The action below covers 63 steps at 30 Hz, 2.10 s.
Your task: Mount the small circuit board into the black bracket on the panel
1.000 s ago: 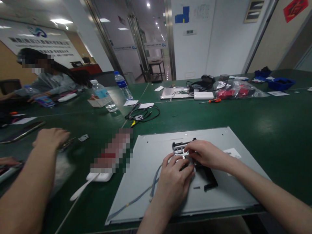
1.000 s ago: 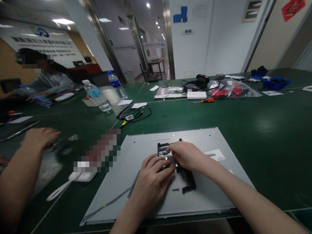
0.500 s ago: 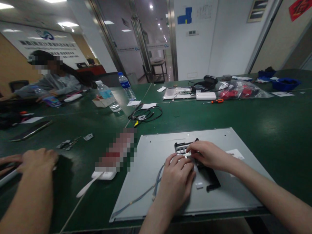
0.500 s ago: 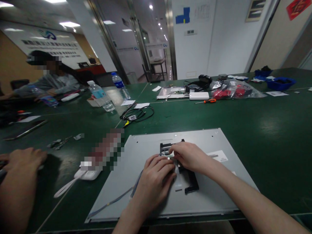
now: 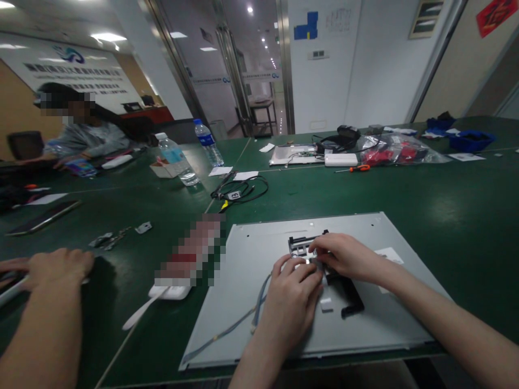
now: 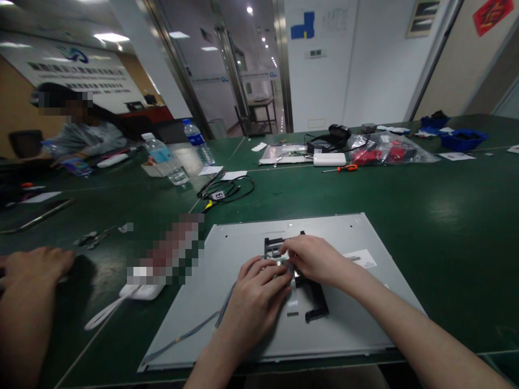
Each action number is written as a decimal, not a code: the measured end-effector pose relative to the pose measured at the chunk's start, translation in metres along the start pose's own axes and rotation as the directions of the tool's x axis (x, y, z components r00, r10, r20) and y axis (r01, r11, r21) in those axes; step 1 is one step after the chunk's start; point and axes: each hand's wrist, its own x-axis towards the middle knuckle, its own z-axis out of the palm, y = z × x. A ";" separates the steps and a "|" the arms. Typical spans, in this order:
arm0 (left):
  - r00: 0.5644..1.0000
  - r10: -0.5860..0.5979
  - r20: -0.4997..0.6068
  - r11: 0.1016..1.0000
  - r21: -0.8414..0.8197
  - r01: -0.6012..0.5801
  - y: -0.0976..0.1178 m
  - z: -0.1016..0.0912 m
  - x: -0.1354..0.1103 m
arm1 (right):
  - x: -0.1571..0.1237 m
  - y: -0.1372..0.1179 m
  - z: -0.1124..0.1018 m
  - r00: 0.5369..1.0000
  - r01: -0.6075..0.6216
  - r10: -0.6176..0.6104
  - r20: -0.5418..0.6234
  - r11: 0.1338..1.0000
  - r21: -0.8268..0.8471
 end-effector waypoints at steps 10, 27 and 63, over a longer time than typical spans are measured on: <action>1.000 -0.006 -0.005 1.000 -0.029 0.006 0.000 0.000 0.000 | 0.000 0.001 0.002 1.000 0.014 -0.014 -0.008 1.000 0.009; 1.000 -0.018 -0.003 0.999 -0.042 0.018 -0.002 -0.001 -0.001 | 0.000 0.000 -0.001 1.000 -0.003 0.003 -0.013 1.000 -0.026; 1.000 -0.017 0.010 0.999 -0.029 0.017 0.000 -0.003 0.002 | -0.001 -0.002 -0.004 1.000 0.015 -0.015 0.001 1.000 0.012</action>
